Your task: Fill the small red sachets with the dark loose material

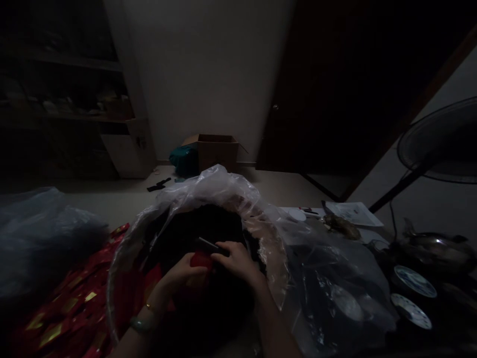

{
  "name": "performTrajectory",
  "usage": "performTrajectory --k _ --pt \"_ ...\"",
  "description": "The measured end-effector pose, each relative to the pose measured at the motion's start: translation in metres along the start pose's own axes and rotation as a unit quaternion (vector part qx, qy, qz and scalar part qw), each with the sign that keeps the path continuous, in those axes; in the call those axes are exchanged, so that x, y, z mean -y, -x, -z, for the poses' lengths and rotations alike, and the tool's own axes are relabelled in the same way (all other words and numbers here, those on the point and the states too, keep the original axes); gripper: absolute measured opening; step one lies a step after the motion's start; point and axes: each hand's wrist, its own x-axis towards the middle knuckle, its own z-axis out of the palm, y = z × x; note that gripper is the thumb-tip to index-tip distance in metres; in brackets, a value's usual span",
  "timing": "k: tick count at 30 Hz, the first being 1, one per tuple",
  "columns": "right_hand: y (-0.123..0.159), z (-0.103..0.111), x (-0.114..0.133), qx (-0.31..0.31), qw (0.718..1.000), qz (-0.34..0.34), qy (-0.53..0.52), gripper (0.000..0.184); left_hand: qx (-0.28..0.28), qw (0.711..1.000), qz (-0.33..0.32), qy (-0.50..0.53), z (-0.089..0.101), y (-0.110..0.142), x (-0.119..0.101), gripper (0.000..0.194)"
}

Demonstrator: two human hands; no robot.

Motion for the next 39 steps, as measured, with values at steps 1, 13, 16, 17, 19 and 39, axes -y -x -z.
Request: performTrajectory --k 1,13,16,17,19,39 --pt "0.000 0.000 -0.001 -0.004 1.000 -0.004 0.001 0.034 0.001 1.000 -0.002 0.002 0.000 0.000 0.000 0.032" --pt "-0.001 -0.002 -0.007 -0.017 0.999 -0.002 0.030 0.031 0.008 1.000 -0.008 0.022 0.001 0.000 0.002 0.039" --pt "-0.002 -0.002 -0.009 -0.020 0.999 0.004 0.036 0.030 -0.011 1.000 -0.010 0.028 0.003 -0.002 0.005 0.043" --pt "-0.002 -0.002 -0.009 -0.022 0.999 0.003 0.039 0.031 -0.014 0.999 -0.011 0.030 0.004 -0.003 0.006 0.044" --pt "-0.003 -0.002 -0.009 -0.024 0.999 -0.004 0.045 0.034 -0.018 0.999 -0.016 0.035 0.006 -0.005 0.007 0.047" --pt "-0.004 -0.011 -0.010 -0.015 1.000 0.006 0.026 0.027 -0.185 0.976 -0.112 -0.009 0.009 -0.014 0.003 0.028"
